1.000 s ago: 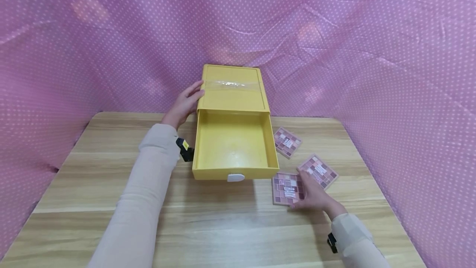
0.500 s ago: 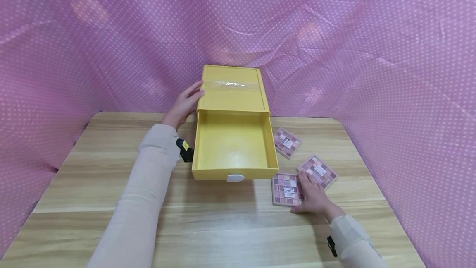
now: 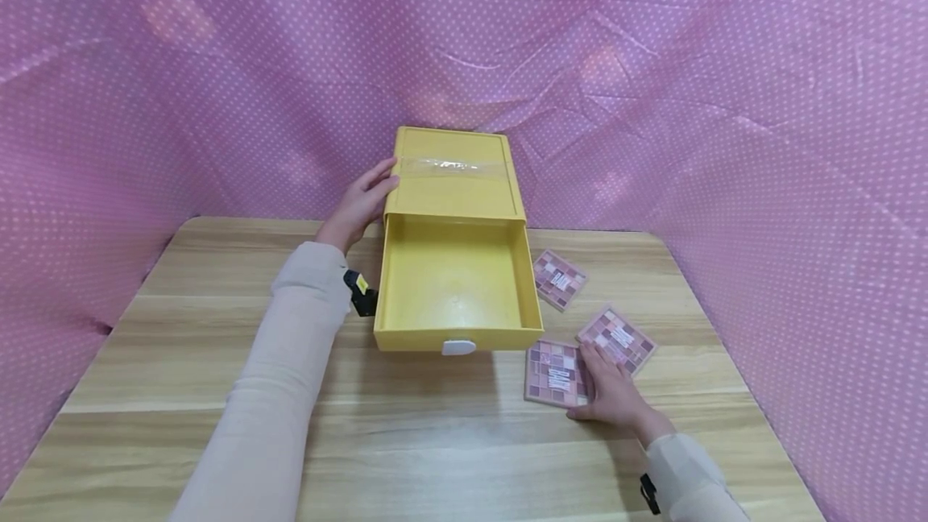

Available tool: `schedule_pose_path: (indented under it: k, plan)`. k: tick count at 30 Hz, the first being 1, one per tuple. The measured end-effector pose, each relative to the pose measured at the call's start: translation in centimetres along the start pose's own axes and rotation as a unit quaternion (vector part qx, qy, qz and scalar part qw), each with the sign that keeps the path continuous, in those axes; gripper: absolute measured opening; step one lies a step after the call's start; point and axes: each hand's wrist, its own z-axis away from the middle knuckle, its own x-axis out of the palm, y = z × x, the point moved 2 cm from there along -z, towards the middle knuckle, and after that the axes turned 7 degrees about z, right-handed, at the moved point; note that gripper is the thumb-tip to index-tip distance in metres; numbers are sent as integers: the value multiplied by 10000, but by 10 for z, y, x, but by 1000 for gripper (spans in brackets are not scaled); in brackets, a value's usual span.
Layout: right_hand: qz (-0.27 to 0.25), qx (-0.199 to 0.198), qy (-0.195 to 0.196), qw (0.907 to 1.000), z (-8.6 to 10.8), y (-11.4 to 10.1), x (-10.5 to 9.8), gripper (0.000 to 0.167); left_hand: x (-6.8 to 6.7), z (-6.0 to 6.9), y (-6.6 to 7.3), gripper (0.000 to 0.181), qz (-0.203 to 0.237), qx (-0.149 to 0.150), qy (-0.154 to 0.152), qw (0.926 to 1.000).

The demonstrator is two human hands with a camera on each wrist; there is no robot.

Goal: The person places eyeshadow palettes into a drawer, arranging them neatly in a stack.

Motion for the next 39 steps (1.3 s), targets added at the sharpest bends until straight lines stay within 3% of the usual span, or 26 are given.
schedule_pose_path:
  k: [14,32,39]
  plan:
    - [320,80,114,9994,1,-4,5,113,-2,-3,-2,51,-61,45,-7,10000]
    - [589,-142,661,9960,4,-10,7,108,-2,-2,-2,50,-153,134,-35,9998]
    - [535,-202,709,9958,3,-15,9,109,-2,-5,-2,51,-128,118,-32,9998]
